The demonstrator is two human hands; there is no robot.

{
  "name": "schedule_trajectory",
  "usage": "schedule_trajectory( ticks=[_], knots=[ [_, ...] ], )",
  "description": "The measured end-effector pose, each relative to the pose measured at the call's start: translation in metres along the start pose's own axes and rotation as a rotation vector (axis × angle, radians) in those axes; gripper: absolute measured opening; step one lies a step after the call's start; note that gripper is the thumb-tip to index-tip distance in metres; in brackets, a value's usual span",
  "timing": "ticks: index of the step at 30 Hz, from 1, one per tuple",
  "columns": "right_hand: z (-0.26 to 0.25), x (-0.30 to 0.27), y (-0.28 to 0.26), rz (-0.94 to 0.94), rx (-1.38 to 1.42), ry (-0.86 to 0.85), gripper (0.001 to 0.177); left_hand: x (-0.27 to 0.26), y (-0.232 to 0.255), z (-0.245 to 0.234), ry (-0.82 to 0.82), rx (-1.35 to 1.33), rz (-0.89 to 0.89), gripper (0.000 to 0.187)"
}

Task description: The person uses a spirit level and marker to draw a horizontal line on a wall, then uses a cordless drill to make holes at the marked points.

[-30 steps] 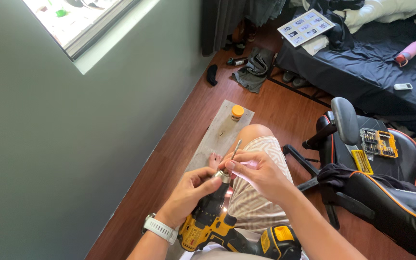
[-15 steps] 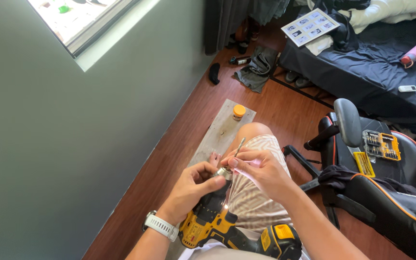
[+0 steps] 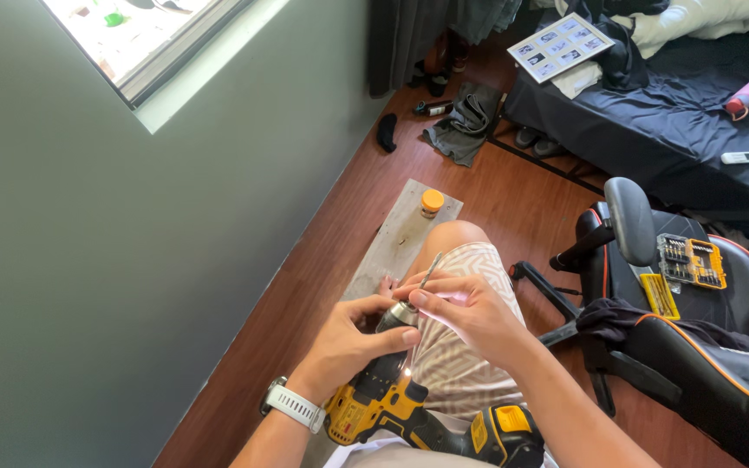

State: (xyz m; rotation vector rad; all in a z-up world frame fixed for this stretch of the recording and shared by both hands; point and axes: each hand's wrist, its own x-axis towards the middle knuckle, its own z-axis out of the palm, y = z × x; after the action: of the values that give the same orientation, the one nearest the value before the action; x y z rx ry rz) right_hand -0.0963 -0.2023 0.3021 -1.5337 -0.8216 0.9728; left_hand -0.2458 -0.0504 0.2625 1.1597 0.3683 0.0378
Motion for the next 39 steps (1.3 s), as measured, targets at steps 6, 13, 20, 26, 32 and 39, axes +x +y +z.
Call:
schedule_trajectory(
  ticks=[6,13,20,26,32,39],
  knots=[
    [0.002,0.003,0.015,0.099,0.219,0.122,0.026,0.001,-0.006,-0.005,0.005,-0.091,-0.027,0.03],
    [0.001,0.002,0.015,0.137,0.231,0.056,0.025,0.001,-0.005,-0.012,-0.162,-0.295,-0.184,0.047],
    [0.002,0.009,0.013,0.138,0.172,0.12,0.025,0.003,-0.007,-0.006,0.008,0.047,0.057,0.036],
    [-0.002,0.011,0.013,0.145,0.147,0.107,0.027,-0.002,0.001,-0.009,-0.044,-0.154,-0.115,0.034],
    [0.001,0.011,0.012,0.145,0.169,0.105,0.027,-0.003,0.008,-0.005,-0.079,-0.146,-0.071,0.034],
    [-0.002,0.014,0.015,0.103,0.075,0.123,0.026,0.003,-0.007,-0.011,0.082,-0.086,-0.064,0.021]
  ],
)
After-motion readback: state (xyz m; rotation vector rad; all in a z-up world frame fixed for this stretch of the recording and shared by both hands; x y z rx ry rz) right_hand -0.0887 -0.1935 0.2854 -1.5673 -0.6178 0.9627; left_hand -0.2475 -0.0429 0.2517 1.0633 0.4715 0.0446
